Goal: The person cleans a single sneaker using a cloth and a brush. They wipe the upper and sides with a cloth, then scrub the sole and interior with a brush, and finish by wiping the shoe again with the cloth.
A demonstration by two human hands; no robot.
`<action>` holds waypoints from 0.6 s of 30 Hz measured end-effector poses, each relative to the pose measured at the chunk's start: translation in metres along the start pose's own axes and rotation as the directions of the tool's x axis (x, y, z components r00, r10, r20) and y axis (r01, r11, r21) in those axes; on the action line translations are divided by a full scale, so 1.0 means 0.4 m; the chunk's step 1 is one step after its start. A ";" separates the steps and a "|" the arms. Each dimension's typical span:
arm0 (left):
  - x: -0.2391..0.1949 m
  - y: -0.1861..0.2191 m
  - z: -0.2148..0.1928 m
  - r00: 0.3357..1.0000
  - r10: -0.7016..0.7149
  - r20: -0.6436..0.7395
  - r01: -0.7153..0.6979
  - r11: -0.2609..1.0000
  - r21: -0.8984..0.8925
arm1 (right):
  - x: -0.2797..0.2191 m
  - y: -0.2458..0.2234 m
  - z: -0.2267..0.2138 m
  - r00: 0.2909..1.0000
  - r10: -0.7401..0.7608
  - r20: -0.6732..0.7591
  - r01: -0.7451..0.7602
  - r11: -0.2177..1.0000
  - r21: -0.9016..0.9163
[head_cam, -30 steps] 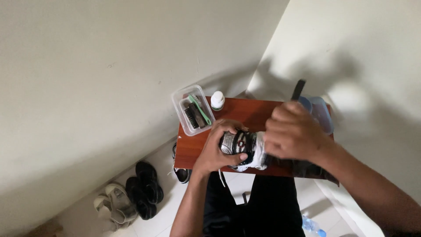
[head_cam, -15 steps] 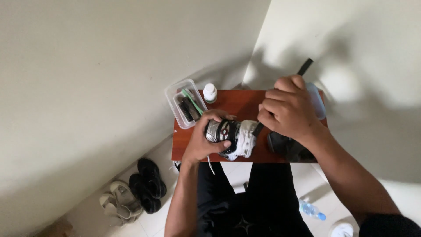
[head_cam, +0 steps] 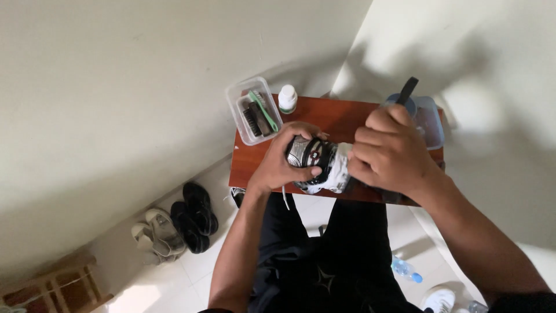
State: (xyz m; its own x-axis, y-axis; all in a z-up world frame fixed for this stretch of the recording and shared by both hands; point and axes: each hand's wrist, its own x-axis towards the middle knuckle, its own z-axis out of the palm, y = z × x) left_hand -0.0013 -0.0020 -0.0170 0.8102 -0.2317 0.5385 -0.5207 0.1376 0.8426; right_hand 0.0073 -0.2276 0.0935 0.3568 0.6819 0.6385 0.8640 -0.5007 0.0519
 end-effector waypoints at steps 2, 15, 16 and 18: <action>0.003 0.002 -0.005 1.000 -0.009 0.000 0.009 1.000 -0.005 | -0.009 0.005 -0.015 1.000 -0.003 0.009 0.003 1.000 -0.011; 0.009 0.071 -0.031 0.989 -0.132 0.069 0.128 0.990 0.060 | -0.060 0.114 0.005 0.985 0.157 0.069 -0.149 0.983 -0.108; -0.001 0.059 -0.029 0.990 -0.124 0.069 0.120 0.991 0.062 | -0.060 0.074 0.003 0.986 0.152 0.065 -0.144 0.983 -0.112; -0.009 0.034 -0.028 0.989 -0.121 0.084 0.113 0.989 0.093 | -0.055 0.003 0.001 0.990 0.028 0.140 -0.010 0.992 -0.125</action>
State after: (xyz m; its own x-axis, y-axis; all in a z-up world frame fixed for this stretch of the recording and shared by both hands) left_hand -0.0082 0.0116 -0.0074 0.8418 -0.3264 0.4299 -0.4485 0.0201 0.8935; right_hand 0.0008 -0.2430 0.0794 0.4267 0.7356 0.5261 0.8091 -0.5705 0.1414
